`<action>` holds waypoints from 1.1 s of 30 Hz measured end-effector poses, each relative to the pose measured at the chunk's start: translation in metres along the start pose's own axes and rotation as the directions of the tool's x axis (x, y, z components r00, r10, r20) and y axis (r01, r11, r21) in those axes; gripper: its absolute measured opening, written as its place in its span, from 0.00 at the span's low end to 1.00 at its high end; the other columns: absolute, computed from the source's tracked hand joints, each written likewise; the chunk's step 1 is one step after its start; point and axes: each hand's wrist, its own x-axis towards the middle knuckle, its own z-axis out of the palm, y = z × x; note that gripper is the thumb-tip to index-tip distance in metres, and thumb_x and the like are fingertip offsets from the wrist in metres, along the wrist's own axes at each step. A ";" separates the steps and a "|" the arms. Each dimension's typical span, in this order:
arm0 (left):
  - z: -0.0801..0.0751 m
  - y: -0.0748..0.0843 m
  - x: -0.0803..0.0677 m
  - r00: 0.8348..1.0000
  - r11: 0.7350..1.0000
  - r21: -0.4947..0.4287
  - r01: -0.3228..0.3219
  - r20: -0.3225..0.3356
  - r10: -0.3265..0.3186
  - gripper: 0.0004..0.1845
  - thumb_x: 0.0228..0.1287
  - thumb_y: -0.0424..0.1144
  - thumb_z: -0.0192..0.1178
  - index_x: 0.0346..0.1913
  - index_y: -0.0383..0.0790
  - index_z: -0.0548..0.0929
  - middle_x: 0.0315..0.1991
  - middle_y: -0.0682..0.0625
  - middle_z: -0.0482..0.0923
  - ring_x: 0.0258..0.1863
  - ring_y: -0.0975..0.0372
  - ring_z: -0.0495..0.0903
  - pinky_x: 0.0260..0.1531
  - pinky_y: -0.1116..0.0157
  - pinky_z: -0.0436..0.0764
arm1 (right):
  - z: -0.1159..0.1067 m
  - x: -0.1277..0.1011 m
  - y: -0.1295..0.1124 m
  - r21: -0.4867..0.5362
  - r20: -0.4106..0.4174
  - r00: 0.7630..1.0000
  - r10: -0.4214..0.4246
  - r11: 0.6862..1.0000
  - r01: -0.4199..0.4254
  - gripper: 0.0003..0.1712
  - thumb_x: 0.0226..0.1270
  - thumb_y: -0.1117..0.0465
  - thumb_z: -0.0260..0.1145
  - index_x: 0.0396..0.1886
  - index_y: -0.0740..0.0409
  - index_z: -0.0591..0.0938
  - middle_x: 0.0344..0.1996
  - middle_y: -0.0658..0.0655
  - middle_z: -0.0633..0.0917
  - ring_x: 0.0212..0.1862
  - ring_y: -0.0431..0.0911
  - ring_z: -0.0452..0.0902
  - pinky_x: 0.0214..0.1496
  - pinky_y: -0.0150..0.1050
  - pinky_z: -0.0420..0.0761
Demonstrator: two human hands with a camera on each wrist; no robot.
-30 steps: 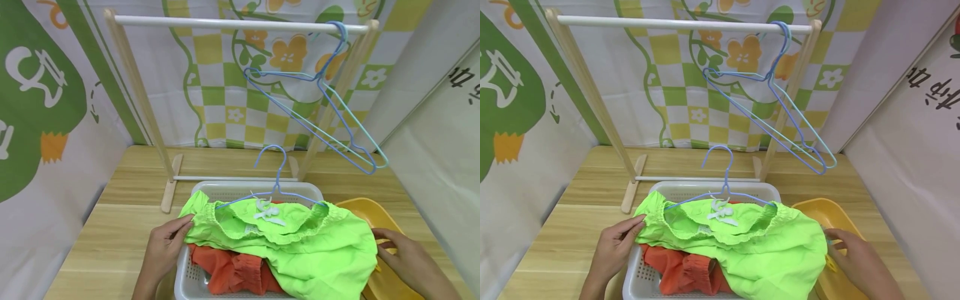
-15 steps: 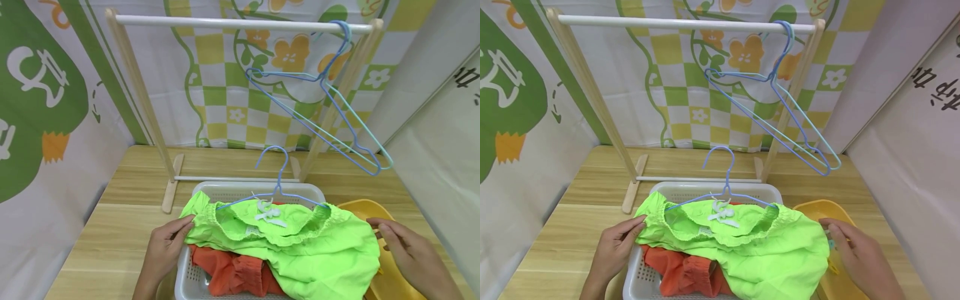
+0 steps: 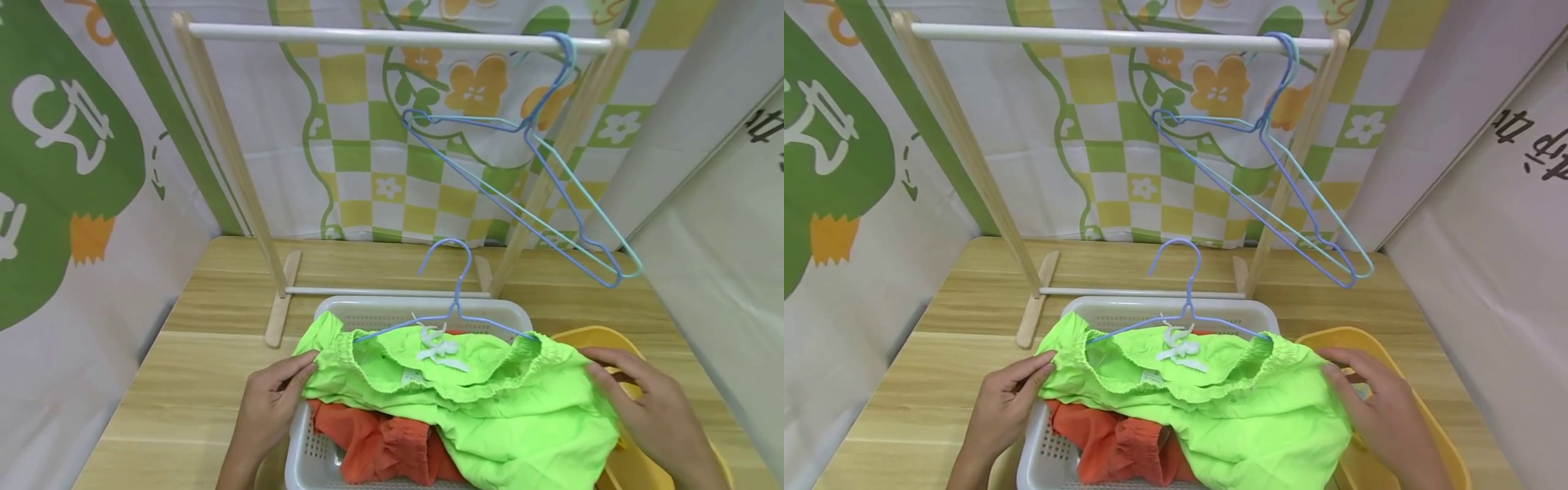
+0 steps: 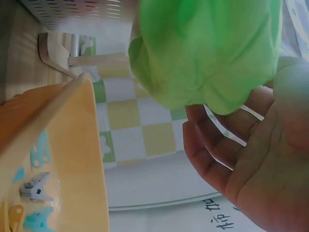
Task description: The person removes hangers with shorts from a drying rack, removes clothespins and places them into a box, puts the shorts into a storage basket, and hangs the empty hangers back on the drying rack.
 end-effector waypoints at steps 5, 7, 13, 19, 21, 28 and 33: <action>-0.001 0.001 0.000 1.000 1.000 -0.006 -0.013 0.007 0.013 0.15 0.63 0.18 0.65 0.50 0.32 0.89 0.48 0.45 0.88 0.50 0.62 0.85 0.48 0.71 0.82 | 0.009 0.001 0.000 0.008 -0.044 0.993 -0.106 0.994 0.106 0.12 0.73 0.69 0.68 0.52 0.52 0.87 0.45 0.42 0.86 0.43 0.32 0.78 0.36 0.25 0.77; -0.001 0.001 0.001 1.000 1.000 -0.006 -0.012 0.013 0.012 0.15 0.63 0.18 0.65 0.50 0.32 0.89 0.48 0.45 0.88 0.49 0.62 0.85 0.47 0.70 0.83 | 0.010 0.001 0.000 0.011 -0.046 0.993 -0.110 0.994 0.111 0.12 0.73 0.69 0.67 0.51 0.53 0.87 0.45 0.41 0.85 0.43 0.31 0.77 0.36 0.25 0.78; -0.002 0.005 0.007 0.999 1.000 -0.007 -0.003 0.038 0.004 0.13 0.65 0.20 0.65 0.50 0.31 0.89 0.48 0.44 0.87 0.48 0.63 0.85 0.44 0.70 0.84 | 0.014 0.000 0.001 0.036 -0.101 0.982 -0.163 0.985 0.167 0.15 0.70 0.76 0.66 0.52 0.60 0.87 0.45 0.42 0.85 0.46 0.29 0.77 0.41 0.20 0.77; -0.002 0.010 0.013 0.995 0.998 0.028 -0.059 0.076 0.057 0.14 0.65 0.20 0.66 0.51 0.32 0.89 0.47 0.45 0.88 0.48 0.61 0.85 0.47 0.72 0.82 | 0.018 -0.002 0.000 0.032 -0.182 0.967 -0.178 0.982 0.186 0.17 0.67 0.79 0.67 0.51 0.62 0.88 0.47 0.38 0.85 0.50 0.26 0.77 0.50 0.16 0.73; -0.001 0.012 0.015 0.993 0.996 0.047 -0.074 0.093 0.069 0.14 0.64 0.21 0.66 0.52 0.33 0.89 0.47 0.48 0.88 0.48 0.60 0.86 0.50 0.72 0.81 | 0.019 -0.002 -0.002 0.035 -0.202 0.966 -0.162 0.984 0.172 0.17 0.66 0.79 0.67 0.51 0.63 0.88 0.48 0.36 0.85 0.51 0.25 0.77 0.49 0.16 0.73; 0.007 0.022 0.019 0.994 0.997 0.074 -0.036 0.108 0.028 0.14 0.62 0.20 0.67 0.50 0.32 0.89 0.48 0.47 0.88 0.49 0.56 0.86 0.52 0.71 0.80 | 0.018 -0.002 -0.010 0.027 -0.238 0.960 -0.146 0.987 0.157 0.18 0.65 0.79 0.69 0.52 0.63 0.88 0.50 0.33 0.84 0.52 0.23 0.76 0.49 0.16 0.73; 0.014 0.032 0.021 0.994 0.997 0.068 -0.032 0.109 0.024 0.17 0.60 0.17 0.66 0.50 0.33 0.90 0.48 0.49 0.88 0.49 0.57 0.86 0.51 0.70 0.81 | 0.013 -0.004 -0.018 -0.003 -0.254 0.951 -0.178 0.983 0.183 0.19 0.63 0.79 0.70 0.52 0.62 0.89 0.49 0.32 0.84 0.53 0.23 0.75 0.52 0.15 0.70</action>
